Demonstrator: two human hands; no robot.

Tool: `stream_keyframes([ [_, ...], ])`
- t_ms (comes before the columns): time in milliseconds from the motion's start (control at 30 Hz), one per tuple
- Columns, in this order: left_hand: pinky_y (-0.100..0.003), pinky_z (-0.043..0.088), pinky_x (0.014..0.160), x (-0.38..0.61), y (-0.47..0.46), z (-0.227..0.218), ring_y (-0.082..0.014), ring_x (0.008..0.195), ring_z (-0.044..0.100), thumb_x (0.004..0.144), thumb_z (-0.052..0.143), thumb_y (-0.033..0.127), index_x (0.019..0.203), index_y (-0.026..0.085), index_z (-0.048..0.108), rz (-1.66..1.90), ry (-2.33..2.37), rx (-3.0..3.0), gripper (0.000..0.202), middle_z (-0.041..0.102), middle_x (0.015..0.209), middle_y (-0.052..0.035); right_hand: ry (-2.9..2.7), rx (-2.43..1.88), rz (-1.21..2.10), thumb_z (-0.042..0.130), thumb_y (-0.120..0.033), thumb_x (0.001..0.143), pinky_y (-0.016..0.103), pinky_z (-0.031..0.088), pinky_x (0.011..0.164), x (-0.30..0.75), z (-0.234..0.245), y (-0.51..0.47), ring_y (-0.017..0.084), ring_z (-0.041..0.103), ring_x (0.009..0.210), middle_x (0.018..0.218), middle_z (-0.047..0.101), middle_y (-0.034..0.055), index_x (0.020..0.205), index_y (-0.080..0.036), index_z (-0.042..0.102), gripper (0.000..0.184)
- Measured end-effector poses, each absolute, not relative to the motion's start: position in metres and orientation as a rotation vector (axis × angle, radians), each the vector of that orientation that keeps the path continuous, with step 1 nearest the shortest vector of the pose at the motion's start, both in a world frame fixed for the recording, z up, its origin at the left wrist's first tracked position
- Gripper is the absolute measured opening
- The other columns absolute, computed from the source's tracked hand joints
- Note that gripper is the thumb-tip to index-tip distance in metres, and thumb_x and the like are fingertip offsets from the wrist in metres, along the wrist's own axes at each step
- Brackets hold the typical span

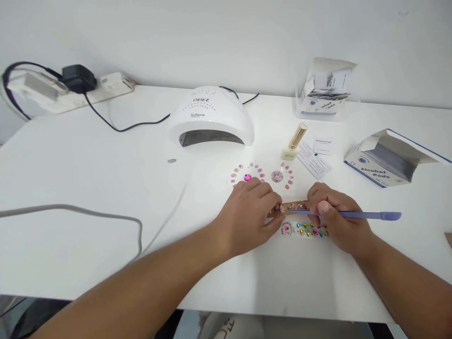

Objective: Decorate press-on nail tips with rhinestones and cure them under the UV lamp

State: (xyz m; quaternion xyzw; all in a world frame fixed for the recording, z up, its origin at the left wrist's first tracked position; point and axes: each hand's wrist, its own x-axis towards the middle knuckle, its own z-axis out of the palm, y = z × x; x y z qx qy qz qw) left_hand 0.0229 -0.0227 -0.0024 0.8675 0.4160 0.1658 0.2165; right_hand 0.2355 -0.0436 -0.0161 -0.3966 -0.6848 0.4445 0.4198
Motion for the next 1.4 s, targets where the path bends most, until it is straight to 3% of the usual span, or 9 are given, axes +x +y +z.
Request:
stream_keyframes([
  [1400,-0.034,0.039,0.072,0.0209,-0.0224,-0.0046,-0.0169,0.073,0.049,0.08,0.062,0.029,0.077,0.017,0.063,0.543,1.155,2.431,0.012,0.06,0.074,-0.0019,-1.666,-1.07,1.182,0.042,-0.038,0.096,0.032,0.035,0.06,0.2349,-0.017,-0.0452,0.015,0.043,0.066,0.06,0.048,-0.0003,0.065,-0.021,0.05,0.037],
])
